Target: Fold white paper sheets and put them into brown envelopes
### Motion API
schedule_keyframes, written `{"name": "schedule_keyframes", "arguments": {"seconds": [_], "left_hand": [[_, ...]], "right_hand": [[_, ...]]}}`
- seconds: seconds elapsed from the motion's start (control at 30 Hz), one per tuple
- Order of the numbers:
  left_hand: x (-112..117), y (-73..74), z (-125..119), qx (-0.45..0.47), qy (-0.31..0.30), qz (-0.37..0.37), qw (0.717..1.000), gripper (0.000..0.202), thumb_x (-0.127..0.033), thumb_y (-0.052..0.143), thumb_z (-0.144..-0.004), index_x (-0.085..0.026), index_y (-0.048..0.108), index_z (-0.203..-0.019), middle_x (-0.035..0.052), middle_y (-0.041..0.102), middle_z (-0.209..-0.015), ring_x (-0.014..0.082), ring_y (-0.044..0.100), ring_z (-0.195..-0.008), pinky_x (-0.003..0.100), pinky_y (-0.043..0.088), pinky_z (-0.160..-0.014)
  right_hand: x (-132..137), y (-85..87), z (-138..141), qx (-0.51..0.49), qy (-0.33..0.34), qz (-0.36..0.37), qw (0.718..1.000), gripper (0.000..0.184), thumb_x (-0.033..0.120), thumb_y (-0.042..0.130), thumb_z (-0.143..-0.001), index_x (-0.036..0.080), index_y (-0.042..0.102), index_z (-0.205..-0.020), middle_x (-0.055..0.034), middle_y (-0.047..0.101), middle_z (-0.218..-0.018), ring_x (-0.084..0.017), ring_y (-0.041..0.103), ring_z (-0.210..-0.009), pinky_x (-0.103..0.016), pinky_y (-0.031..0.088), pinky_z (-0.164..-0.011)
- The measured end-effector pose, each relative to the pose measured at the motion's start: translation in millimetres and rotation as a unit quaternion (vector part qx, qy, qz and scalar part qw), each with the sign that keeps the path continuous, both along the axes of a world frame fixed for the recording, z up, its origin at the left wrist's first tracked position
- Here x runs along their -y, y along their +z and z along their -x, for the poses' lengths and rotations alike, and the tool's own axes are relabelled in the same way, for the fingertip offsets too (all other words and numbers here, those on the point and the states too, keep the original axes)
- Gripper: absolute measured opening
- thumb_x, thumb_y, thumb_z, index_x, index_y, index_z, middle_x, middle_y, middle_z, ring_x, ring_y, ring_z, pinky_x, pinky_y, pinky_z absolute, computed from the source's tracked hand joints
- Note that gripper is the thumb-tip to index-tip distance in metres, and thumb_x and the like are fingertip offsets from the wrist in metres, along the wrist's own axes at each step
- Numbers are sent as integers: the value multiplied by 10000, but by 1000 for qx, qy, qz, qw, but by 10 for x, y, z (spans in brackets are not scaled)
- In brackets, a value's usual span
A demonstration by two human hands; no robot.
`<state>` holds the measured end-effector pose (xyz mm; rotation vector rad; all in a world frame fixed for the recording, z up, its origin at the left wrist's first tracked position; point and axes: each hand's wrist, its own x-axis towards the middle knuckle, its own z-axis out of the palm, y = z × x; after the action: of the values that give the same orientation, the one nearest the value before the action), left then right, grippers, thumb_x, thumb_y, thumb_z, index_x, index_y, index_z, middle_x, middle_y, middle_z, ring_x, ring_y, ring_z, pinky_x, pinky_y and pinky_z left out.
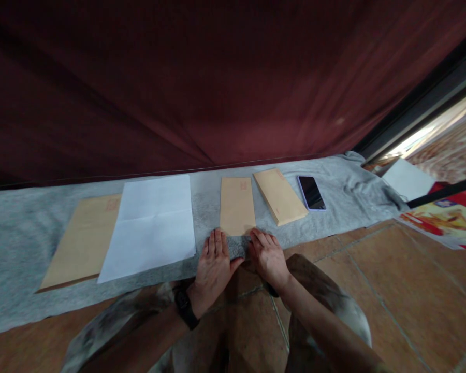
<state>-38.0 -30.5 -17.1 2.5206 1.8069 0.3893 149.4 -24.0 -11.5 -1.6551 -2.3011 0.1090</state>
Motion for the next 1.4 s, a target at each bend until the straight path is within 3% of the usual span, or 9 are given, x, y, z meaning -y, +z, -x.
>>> {"name": "schedule_keyframes", "arguments": {"seconds": [0.13, 0.3, 0.37, 0.67, 0.77, 0.93, 1.17, 1.4], "left_hand": [[-30, 75, -3, -10, -14, -21, 1000, 787, -503, 576, -919, 14, 409, -1489, 265, 375, -1564, 381, 333, -1479, 521, 286, -1211], [-71, 66, -59, 1, -144, -9, 990, 708, -490, 528, -954, -102, 384, -1529, 148, 364, -1605, 290, 304, -1506, 451, 281, -1232], [-72, 15, -86, 6, -168, -7, 986, 699, -465, 541, -951, -113, 376, -1532, 139, 364, -1608, 277, 288, -1513, 445, 274, -1237], [-67, -157, -167, -7, -148, -41, 988, 615, -295, 500, -918, -3, 449, -1456, 223, 404, -1562, 301, 341, -1487, 466, 300, -1221], [-65, -176, -184, -11, -129, -36, 991, 617, -270, 497, -910, -6, 444, -1466, 205, 410, -1565, 291, 343, -1487, 441, 294, -1227], [-68, -157, -110, -23, -110, -20, 993, 664, -360, 527, -923, -21, 420, -1485, 215, 391, -1575, 305, 323, -1495, 440, 310, -1216], [-19, -45, 100, -72, -73, -4, 995, 716, -432, 541, -931, -21, 390, -1497, 242, 385, -1571, 316, 329, -1492, 452, 304, -1211], [30, 57, 44, -115, -35, 6, 993, 708, -491, 505, -959, -3, 440, -1468, 255, 415, -1549, 339, 382, -1461, 443, 322, -1187]], "right_hand": [[1, 14, -4, -31, -17, 1, 999, 353, 239, 423, -1031, 158, 591, -1331, -125, 629, -1340, -275, 579, -1150, -433, 418, -1001], [-16, 48, 0, -56, -25, 12, 998, 348, 238, 413, -1027, 174, 623, -1297, -123, 642, -1314, -264, 592, -1146, -420, 435, -1003], [-23, 41, 8, -61, -28, 14, 998, 353, 241, 414, -1026, 166, 625, -1299, -129, 643, -1313, -267, 594, -1145, -428, 437, -1015], [-26, -144, 115, -162, 59, -9, 985, 451, 259, 371, -1050, 133, 485, -1468, -137, 555, -1460, -220, 484, -1373, -440, 358, -1188], [2, -192, 97, -132, 54, -16, 990, 470, 269, 389, -1043, 114, 472, -1480, -154, 540, -1477, -238, 462, -1401, -464, 344, -1201], [37, -184, 23, -64, 63, -29, 996, 506, 307, 464, -1021, 117, 459, -1490, -158, 501, -1513, -257, 422, -1435, -469, 347, -1198], [109, -143, -12, -10, 19, -37, 999, 496, 313, 482, -1016, 101, 487, -1465, -164, 499, -1513, -280, 464, -1402, -474, 347, -1178], [179, -120, 103, -7, -80, -34, 996, 474, 335, 450, -1023, 88, 537, -1418, -185, 532, -1478, -315, 509, -1348, -505, 344, -1145]]}}
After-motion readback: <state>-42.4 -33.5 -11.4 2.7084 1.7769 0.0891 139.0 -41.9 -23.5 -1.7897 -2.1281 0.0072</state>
